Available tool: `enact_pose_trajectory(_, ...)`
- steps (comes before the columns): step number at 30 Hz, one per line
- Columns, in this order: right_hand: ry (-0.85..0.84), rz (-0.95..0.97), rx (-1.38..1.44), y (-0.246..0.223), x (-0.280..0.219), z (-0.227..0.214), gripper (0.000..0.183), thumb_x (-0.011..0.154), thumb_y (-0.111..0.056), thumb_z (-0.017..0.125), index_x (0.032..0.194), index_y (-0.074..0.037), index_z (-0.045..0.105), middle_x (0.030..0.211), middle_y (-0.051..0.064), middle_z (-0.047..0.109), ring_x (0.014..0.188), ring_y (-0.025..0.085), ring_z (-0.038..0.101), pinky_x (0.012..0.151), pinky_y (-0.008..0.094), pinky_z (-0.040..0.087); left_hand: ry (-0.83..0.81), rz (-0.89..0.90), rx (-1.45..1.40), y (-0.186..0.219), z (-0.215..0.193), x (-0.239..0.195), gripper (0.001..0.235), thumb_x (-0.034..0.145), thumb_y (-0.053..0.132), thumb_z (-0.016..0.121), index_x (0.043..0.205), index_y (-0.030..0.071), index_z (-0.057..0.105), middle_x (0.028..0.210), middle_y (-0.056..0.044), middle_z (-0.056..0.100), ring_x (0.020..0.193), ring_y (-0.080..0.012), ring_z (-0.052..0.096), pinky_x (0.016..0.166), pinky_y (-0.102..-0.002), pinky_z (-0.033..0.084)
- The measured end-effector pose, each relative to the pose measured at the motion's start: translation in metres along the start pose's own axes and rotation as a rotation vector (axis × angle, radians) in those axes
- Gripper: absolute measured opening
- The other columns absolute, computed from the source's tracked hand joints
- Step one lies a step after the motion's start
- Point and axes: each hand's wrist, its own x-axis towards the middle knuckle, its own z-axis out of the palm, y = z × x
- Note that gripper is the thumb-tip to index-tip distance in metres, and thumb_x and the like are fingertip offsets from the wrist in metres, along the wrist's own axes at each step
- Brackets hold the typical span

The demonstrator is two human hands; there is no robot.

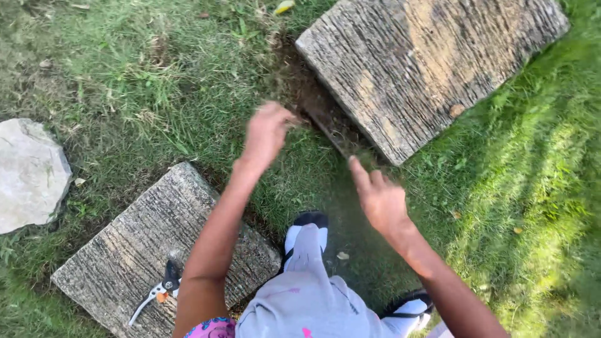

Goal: Manually removing grass and weeds from the joints between concrete paving slabs using a small hand tool.

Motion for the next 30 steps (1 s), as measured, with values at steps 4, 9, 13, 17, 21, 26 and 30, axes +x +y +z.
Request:
enact_pose_trajectory(4, -0.066, -0.160, -0.039, 0.008, -0.024, -0.016, 0.081, 0.074, -0.002, 0.066, 0.152, -0.008, 0.046, 0.079, 0.011, 0.058, 0.064, 0.028, 0.064, 0.050, 0.041, 0.054, 0.191, -0.353, -0.097, -0.022, -0.037, 0.018, 0.021, 0.094, -0.006, 0.066, 0.088, 0.010, 0.076, 0.090, -0.007, 0.069, 0.089, -0.0204, 0.068, 0.079, -0.033, 0.061)
enact_pose_trajectory(9, -0.168, -0.114, 0.037, 0.022, -0.036, -0.034, 0.072, 0.084, 0.006, 0.062, 0.152, -0.010, 0.048, 0.076, 0.009, 0.058, 0.060, 0.022, 0.063, 0.042, 0.032, 0.054, 0.191, -0.186, -0.109, 0.003, -0.022, 0.080, 0.008, 0.090, 0.003, 0.077, 0.096, 0.008, 0.077, 0.098, -0.008, 0.070, 0.093, -0.0226, 0.067, 0.086, -0.038, 0.055)
enact_pose_trajectory(13, -0.072, -0.034, 0.088, 0.033, -0.039, -0.053, 0.065, 0.085, -0.004, 0.067, 0.147, -0.016, 0.051, 0.081, 0.007, 0.062, 0.060, 0.022, 0.063, 0.047, 0.037, 0.055, 0.052, -0.245, -0.039, 0.011, 0.059, 0.094, 0.013, 0.080, 0.008, 0.082, 0.092, 0.006, 0.076, 0.093, -0.010, 0.066, 0.088, -0.0250, 0.063, 0.083, -0.039, 0.052)
enact_pose_trajectory(17, -0.136, -0.005, -0.015, 0.054, -0.048, -0.055, 0.060, 0.090, -0.012, 0.067, 0.147, -0.014, 0.050, 0.074, 0.009, 0.060, 0.057, 0.023, 0.063, 0.040, 0.037, 0.052, -0.021, -0.241, -0.094, 0.041, 0.093, 0.049, 0.008, 0.088, 0.004, 0.076, 0.091, 0.005, 0.069, 0.092, -0.008, 0.061, 0.085, -0.0205, 0.060, 0.082, -0.035, 0.053)
enact_pose_trajectory(21, -0.165, -0.105, -0.025, 0.069, -0.067, -0.053, 0.071, 0.083, -0.003, 0.059, 0.152, -0.009, 0.043, 0.076, 0.011, 0.058, 0.060, 0.023, 0.062, 0.040, 0.035, 0.051, -0.114, -0.002, 0.023, 0.078, 0.071, 0.005, 0.011, 0.088, 0.013, 0.078, 0.094, 0.007, 0.071, 0.088, -0.009, 0.061, 0.079, -0.0226, 0.057, 0.075, -0.038, 0.051)
enact_pose_trajectory(26, -0.246, -0.234, -0.126, 0.086, -0.087, -0.068, 0.069, 0.090, 0.007, 0.055, 0.155, -0.009, 0.039, 0.070, 0.008, 0.055, 0.053, 0.018, 0.058, 0.038, 0.032, 0.051, -0.229, 0.124, -0.046, 0.078, 0.048, -0.033, 0.011, 0.091, 0.012, 0.074, 0.100, 0.006, 0.071, 0.093, -0.009, 0.063, 0.086, -0.0230, 0.060, 0.080, -0.039, 0.052)
enact_pose_trajectory(30, -0.298, -0.258, -0.201, 0.095, -0.080, -0.090, 0.080, 0.084, 0.015, 0.052, 0.155, -0.018, 0.040, 0.070, 0.008, 0.056, 0.051, 0.017, 0.056, 0.039, 0.030, 0.052, -0.090, 0.100, -0.092, 0.072, 0.013, 0.006, 0.026, 0.091, 0.025, 0.078, 0.102, 0.004, 0.068, 0.095, -0.011, 0.063, 0.094, -0.0269, 0.062, 0.088, -0.043, 0.053)
